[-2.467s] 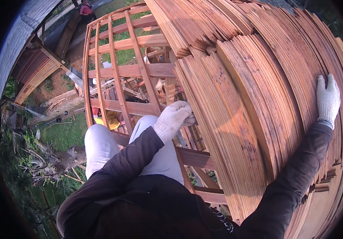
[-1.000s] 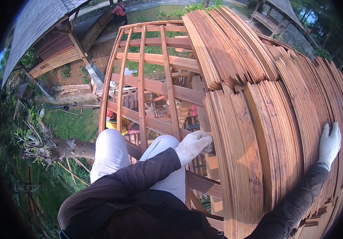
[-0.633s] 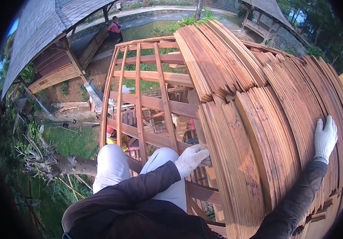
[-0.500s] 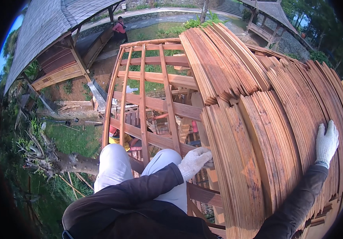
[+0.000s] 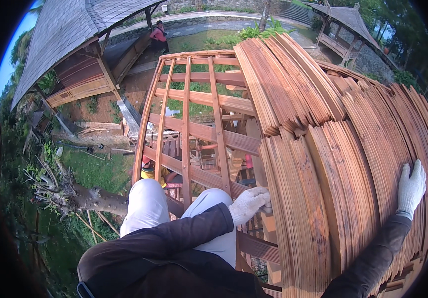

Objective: The person is on a roof structure handling wood shingles, picking up small stacks from a large pile and moving them onto the wooden lattice frame of the roof.

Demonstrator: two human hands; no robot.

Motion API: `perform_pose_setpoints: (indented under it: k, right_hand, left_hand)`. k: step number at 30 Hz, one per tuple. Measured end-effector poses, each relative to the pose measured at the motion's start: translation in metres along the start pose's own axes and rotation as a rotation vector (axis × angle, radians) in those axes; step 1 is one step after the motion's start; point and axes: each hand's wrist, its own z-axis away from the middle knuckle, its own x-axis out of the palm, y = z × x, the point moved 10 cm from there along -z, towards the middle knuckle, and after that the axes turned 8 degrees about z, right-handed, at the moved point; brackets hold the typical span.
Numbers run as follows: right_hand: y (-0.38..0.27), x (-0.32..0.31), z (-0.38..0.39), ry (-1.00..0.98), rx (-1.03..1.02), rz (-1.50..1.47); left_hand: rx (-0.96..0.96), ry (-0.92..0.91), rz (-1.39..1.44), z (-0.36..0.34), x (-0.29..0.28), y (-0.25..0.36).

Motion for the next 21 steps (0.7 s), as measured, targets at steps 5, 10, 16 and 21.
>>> perform_pose_setpoints:
  k: [5, 10, 16, 21]
  right_hand:
    - [0.000, 0.004, -0.001, 0.004, -0.023, -0.003]
    - [0.002, 0.008, -0.003, 0.027, -0.037, -0.037]
    - [0.004, 0.010, -0.003, 0.042, -0.046, -0.047]
    - [0.003, 0.008, -0.002, 0.047, -0.045, -0.037]
  left_hand:
    - [-0.021, -0.118, 0.209, -0.005, 0.002, -0.010]
    - [-0.060, -0.161, 0.320, -0.007, 0.006, -0.016]
    - [-0.084, -0.124, 0.210, -0.001, 0.007, -0.009]
    - [-0.071, -0.074, 0.154, -0.003, -0.002, -0.016]
